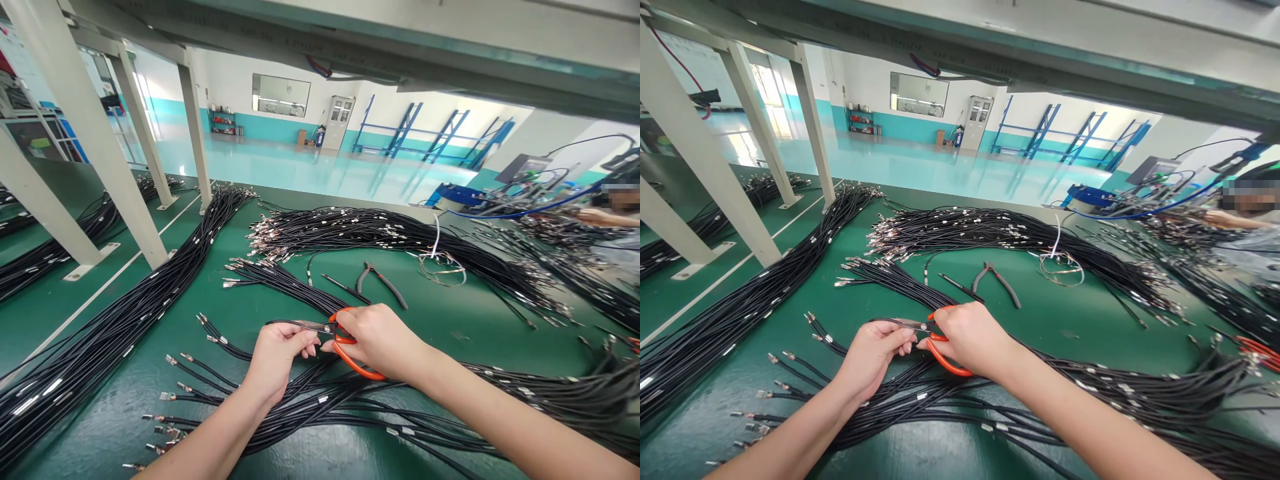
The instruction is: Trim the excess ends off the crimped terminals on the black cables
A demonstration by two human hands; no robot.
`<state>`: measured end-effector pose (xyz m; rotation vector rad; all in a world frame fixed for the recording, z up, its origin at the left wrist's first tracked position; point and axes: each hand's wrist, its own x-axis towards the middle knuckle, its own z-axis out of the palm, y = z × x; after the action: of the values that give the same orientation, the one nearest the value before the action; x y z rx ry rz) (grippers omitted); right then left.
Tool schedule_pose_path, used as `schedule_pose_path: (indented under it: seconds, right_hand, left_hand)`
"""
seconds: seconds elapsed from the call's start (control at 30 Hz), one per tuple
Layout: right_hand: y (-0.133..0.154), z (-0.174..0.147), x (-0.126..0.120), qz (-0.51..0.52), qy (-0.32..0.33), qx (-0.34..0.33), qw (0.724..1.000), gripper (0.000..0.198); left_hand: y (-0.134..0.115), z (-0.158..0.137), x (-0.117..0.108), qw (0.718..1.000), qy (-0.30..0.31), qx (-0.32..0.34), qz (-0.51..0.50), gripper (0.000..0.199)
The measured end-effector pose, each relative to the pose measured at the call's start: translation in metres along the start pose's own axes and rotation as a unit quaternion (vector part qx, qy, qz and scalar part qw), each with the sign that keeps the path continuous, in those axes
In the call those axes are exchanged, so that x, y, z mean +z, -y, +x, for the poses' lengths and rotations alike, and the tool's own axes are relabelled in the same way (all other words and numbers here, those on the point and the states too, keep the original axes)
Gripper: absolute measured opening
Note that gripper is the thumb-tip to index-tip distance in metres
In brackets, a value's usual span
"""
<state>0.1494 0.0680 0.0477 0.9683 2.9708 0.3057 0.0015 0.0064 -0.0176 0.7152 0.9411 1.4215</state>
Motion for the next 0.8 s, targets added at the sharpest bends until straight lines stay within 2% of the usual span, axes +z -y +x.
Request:
schedule_pose_path:
  seconds: [0.1,0.2,0.3,0.4,0.53,0.67,0.8]
  right_hand:
    - [0.000,0.000,0.001,0.056,0.000,0.024,0.998,0.035]
    - [0.002,0.000,0.005,0.212,-0.009,0.088,0.973,0.038]
    - [0.008,0.001,0.008,0.413,-0.020,0.171,0.895,0.035]
    - [0.017,0.004,0.007,0.542,-0.029,0.208,0.814,0.026]
    - [0.029,0.010,0.005,0.615,-0.039,0.235,0.752,0.021]
    - [0.033,0.012,0.007,0.639,-0.038,0.252,0.726,0.020]
    - [0.035,0.012,0.008,0.629,-0.058,0.255,0.732,0.018]
  left_hand:
    - [-0.002,0.000,0.001,1.000,-0.001,-0.003,-0.015,0.013]
    - [-0.004,0.002,0.000,0.999,-0.012,-0.007,-0.035,0.013]
    - [-0.006,0.003,-0.002,0.998,-0.020,-0.010,-0.055,0.014]
    - [-0.007,0.003,-0.003,0.997,-0.019,-0.010,-0.071,0.015]
    - [-0.006,0.002,-0.003,0.996,-0.012,-0.011,-0.087,0.013]
    - [-0.006,0.002,-0.002,0.994,0.000,-0.013,-0.104,0.012]
    - [-0.008,0.001,-0.001,0.991,0.016,-0.035,-0.131,0.021]
